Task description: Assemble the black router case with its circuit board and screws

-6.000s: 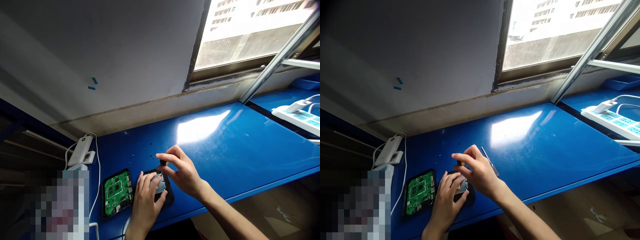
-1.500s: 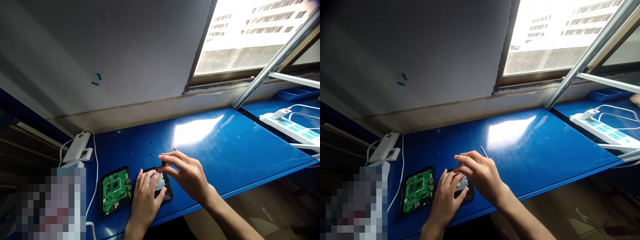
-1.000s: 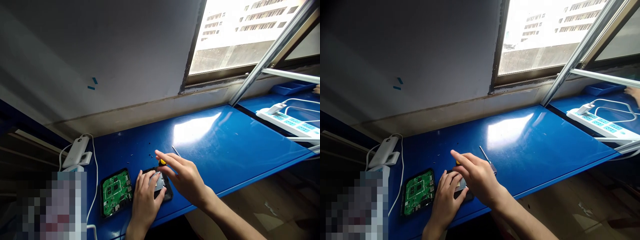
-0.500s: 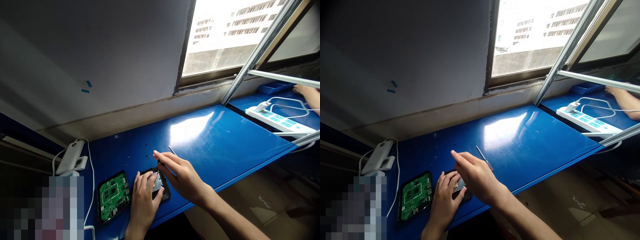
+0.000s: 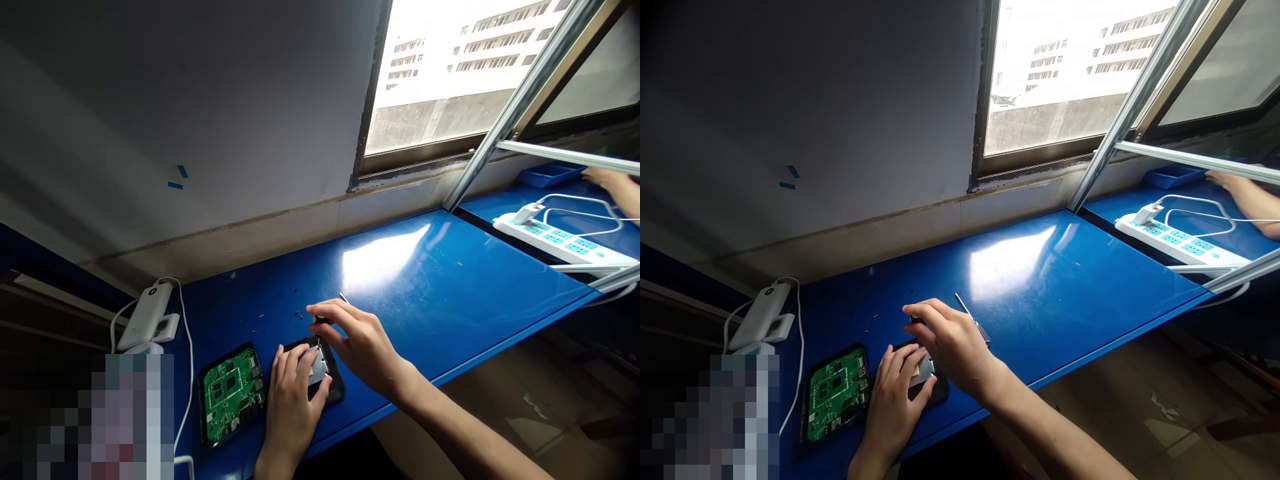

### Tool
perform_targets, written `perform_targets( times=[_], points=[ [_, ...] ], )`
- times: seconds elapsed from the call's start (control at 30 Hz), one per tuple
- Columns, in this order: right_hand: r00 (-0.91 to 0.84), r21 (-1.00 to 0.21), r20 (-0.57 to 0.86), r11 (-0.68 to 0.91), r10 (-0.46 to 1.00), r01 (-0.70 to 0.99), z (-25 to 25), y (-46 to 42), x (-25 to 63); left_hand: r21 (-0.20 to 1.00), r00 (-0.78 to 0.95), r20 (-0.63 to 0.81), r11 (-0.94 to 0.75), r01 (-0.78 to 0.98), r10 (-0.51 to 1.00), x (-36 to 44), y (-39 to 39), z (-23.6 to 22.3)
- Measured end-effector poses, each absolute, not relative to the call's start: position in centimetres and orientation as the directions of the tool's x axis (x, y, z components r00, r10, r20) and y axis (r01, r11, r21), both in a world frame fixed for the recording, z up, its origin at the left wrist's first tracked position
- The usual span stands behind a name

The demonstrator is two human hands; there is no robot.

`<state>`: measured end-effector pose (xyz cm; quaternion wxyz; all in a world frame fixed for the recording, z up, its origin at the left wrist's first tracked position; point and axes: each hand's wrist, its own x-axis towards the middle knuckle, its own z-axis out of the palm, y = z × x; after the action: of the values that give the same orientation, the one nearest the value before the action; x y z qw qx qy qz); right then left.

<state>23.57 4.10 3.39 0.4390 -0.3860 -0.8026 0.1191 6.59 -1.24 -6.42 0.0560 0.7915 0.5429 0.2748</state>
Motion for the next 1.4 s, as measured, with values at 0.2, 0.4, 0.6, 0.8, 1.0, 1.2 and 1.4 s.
perform_targets(
  times=[0.2,0.4,0.6,0.8,1.0,1.2,1.4],
  points=[
    [-0.307,-0.486,0.626,0.666,0.717,0.566,3.2,3.9,23.6,0.395,0.259,0.362,-0.399,0.827,0.895,6.5,-1.3,-6.5],
    [-0.338,-0.581,0.539,0.631,0.772,0.515,3.0,3.3,23.3,0.392,0.254,0.376,-0.401,0.828,0.891,6.7,-1.4,-6.4],
    [-0.174,-0.635,0.613,0.612,0.770,0.472,3.1,4.1,24.0,0.371,0.258,0.381,-0.402,0.837,0.888,6.7,-1.4,-6.1],
    [0.052,-0.730,0.616,0.545,0.786,0.411,2.6,6.6,24.5,0.347,0.256,0.383,-0.395,0.850,0.888,6.6,-1.2,-5.9],
    [0.060,-0.807,0.530,0.481,0.846,0.343,0.0,8.0,22.9,0.313,0.277,0.394,-0.412,0.856,0.876,6.5,-1.2,-6.3],
    [0.080,-0.802,0.544,0.489,0.835,0.343,-0.2,8.3,21.7,0.307,0.271,0.403,-0.408,0.860,0.874,6.6,-1.2,-6.4],
    [0.132,-0.804,0.544,0.470,0.828,0.365,-0.5,8.7,21.6,0.305,0.279,0.410,-0.419,0.855,0.868,6.6,-1.2,-6.2]
  ],
)
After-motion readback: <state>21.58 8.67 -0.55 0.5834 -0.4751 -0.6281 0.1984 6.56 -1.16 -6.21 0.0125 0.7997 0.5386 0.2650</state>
